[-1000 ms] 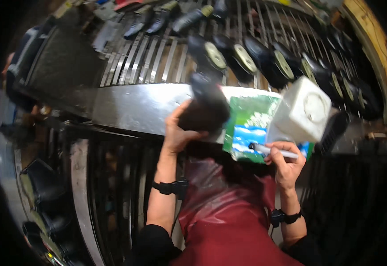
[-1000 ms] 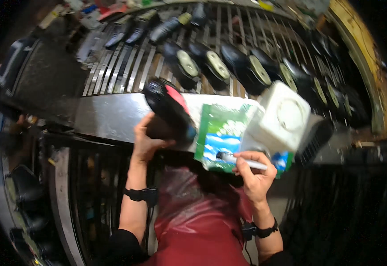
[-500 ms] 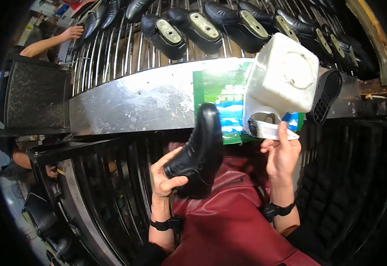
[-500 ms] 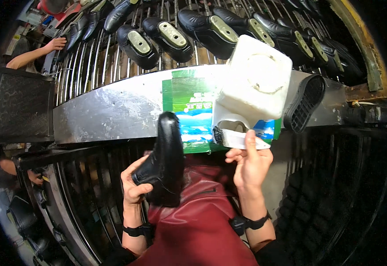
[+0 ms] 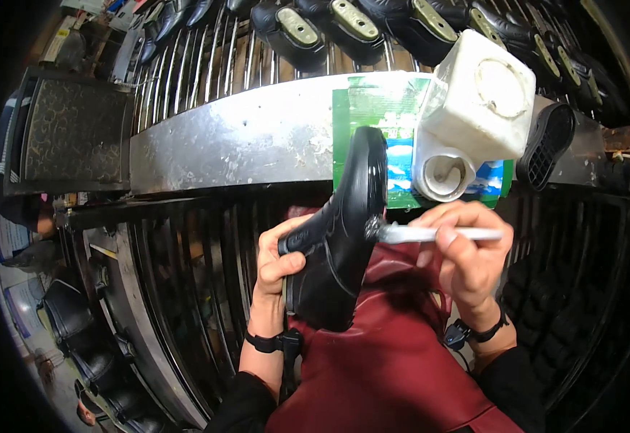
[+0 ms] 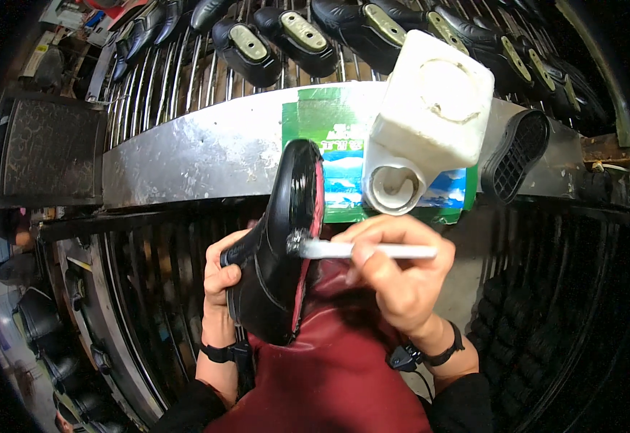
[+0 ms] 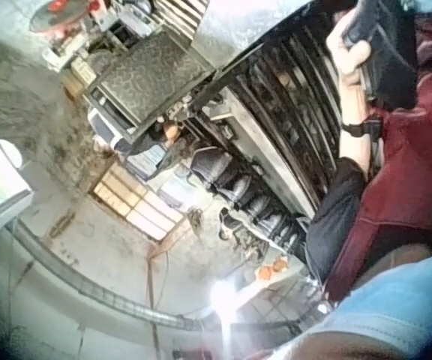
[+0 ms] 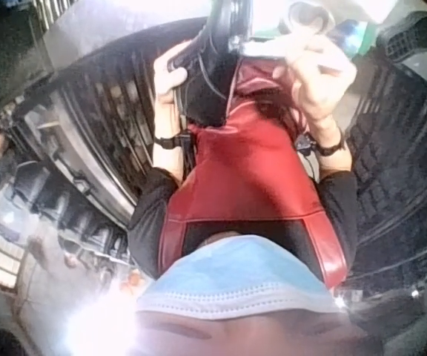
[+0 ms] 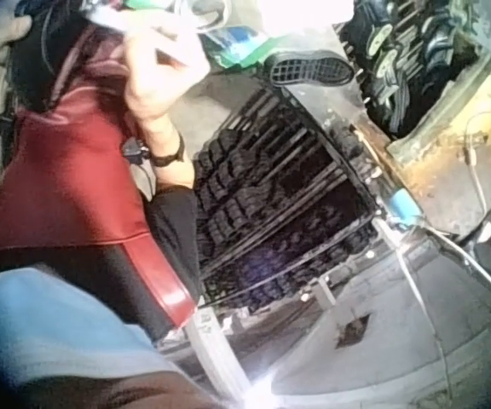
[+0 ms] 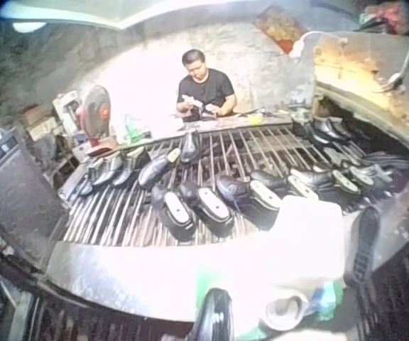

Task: Applying glue to the edges of shoe uppers before bonding them to soles on a production line.

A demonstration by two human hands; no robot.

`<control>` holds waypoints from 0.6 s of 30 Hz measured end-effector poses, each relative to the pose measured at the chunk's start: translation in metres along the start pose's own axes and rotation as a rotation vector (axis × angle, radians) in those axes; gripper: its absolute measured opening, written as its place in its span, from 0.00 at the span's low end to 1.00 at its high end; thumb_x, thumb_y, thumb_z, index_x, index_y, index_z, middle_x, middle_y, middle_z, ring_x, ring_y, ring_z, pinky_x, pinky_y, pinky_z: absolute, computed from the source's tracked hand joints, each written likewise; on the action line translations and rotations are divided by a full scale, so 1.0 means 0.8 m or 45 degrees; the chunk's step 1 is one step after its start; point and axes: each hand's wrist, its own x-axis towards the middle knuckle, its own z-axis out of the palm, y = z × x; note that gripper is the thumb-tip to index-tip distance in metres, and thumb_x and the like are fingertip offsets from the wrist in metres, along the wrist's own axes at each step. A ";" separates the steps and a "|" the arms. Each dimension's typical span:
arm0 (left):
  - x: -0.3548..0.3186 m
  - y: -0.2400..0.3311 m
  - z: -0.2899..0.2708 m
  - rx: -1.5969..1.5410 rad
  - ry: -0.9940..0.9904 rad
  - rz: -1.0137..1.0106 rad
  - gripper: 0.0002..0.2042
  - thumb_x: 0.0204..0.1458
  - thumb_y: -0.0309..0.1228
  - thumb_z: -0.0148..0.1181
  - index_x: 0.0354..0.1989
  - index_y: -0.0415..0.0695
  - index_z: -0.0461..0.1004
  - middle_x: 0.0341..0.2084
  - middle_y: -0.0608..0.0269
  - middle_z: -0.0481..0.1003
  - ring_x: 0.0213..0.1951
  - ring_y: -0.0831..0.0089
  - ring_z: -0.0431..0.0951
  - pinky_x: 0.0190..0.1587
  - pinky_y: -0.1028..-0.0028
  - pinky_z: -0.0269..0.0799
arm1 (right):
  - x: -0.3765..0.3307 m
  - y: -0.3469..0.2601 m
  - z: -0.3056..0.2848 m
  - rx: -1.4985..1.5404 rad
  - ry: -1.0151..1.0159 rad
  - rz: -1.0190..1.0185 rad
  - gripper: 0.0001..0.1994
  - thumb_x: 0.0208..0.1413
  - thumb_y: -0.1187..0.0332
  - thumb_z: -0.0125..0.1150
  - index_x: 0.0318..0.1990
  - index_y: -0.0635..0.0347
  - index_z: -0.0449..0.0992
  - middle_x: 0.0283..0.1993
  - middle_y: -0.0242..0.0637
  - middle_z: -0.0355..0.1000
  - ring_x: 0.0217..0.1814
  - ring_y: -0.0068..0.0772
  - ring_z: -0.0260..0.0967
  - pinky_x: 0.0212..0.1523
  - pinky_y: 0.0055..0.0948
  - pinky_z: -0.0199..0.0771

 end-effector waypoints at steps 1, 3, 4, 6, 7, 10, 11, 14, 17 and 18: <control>0.002 -0.002 -0.002 -0.024 -0.005 0.011 0.39 0.45 0.36 0.75 0.64 0.22 0.71 0.54 0.41 0.81 0.53 0.59 0.85 0.63 0.64 0.77 | -0.013 0.000 0.005 -0.036 -0.019 0.016 0.05 0.61 0.77 0.64 0.36 0.74 0.80 0.39 0.52 0.84 0.27 0.24 0.76 0.30 0.24 0.77; 0.008 -0.001 0.001 -0.076 -0.021 0.040 0.35 0.50 0.35 0.73 0.63 0.22 0.71 0.52 0.43 0.82 0.51 0.61 0.85 0.60 0.66 0.79 | -0.035 0.006 0.011 -0.174 -0.122 -0.068 0.06 0.60 0.76 0.65 0.37 0.74 0.79 0.40 0.56 0.83 0.28 0.29 0.79 0.30 0.27 0.80; 0.010 -0.004 -0.004 -0.074 -0.030 0.085 0.34 0.53 0.36 0.73 0.62 0.22 0.72 0.51 0.44 0.82 0.49 0.63 0.85 0.58 0.66 0.80 | -0.045 0.012 0.015 -0.232 -0.207 -0.153 0.07 0.61 0.75 0.65 0.38 0.73 0.77 0.41 0.59 0.82 0.26 0.31 0.78 0.28 0.27 0.80; 0.016 0.001 -0.004 -0.090 -0.037 0.079 0.32 0.55 0.36 0.72 0.62 0.23 0.72 0.50 0.45 0.82 0.49 0.64 0.85 0.56 0.67 0.80 | -0.060 0.017 0.016 -0.402 -0.341 -0.355 0.07 0.57 0.76 0.69 0.37 0.73 0.79 0.36 0.56 0.83 0.33 0.39 0.84 0.36 0.33 0.86; 0.018 0.001 -0.006 -0.047 -0.017 0.102 0.31 0.57 0.35 0.71 0.62 0.23 0.72 0.50 0.46 0.83 0.48 0.65 0.85 0.55 0.68 0.81 | -0.067 0.009 0.020 -0.459 -0.389 -0.347 0.08 0.55 0.76 0.70 0.36 0.73 0.80 0.34 0.55 0.83 0.34 0.42 0.85 0.37 0.34 0.86; 0.024 0.008 -0.002 -0.064 -0.017 0.146 0.26 0.61 0.34 0.67 0.60 0.23 0.73 0.47 0.47 0.83 0.44 0.66 0.86 0.51 0.69 0.82 | -0.075 -0.012 0.027 -0.538 -0.498 -0.320 0.08 0.52 0.76 0.72 0.35 0.74 0.80 0.31 0.52 0.82 0.35 0.47 0.86 0.38 0.35 0.87; 0.025 0.008 -0.003 -0.078 -0.036 0.138 0.24 0.62 0.33 0.65 0.59 0.24 0.74 0.45 0.48 0.84 0.42 0.67 0.86 0.48 0.71 0.83 | -0.071 -0.012 0.026 -0.521 -0.519 -0.389 0.08 0.53 0.76 0.72 0.35 0.73 0.80 0.32 0.52 0.83 0.34 0.44 0.85 0.37 0.34 0.87; 0.027 0.017 0.010 -0.144 -0.004 0.136 0.22 0.64 0.33 0.63 0.58 0.25 0.75 0.44 0.49 0.84 0.41 0.68 0.86 0.46 0.71 0.83 | -0.061 -0.030 0.034 -0.407 -0.231 -0.119 0.08 0.57 0.73 0.67 0.37 0.71 0.80 0.37 0.54 0.83 0.33 0.36 0.82 0.36 0.29 0.83; 0.026 0.020 0.016 -0.162 0.025 0.147 0.20 0.66 0.33 0.61 0.58 0.26 0.76 0.44 0.50 0.84 0.40 0.68 0.86 0.45 0.71 0.84 | -0.054 -0.029 0.034 -0.491 -0.362 -0.292 0.08 0.52 0.77 0.70 0.38 0.72 0.80 0.37 0.54 0.83 0.36 0.40 0.84 0.39 0.32 0.84; 0.027 0.022 0.016 -0.162 0.032 0.139 0.20 0.66 0.33 0.60 0.58 0.27 0.76 0.44 0.51 0.84 0.40 0.68 0.86 0.44 0.72 0.84 | -0.053 -0.029 0.031 -0.547 -0.439 -0.474 0.09 0.49 0.81 0.72 0.38 0.74 0.80 0.37 0.54 0.83 0.36 0.42 0.85 0.39 0.32 0.84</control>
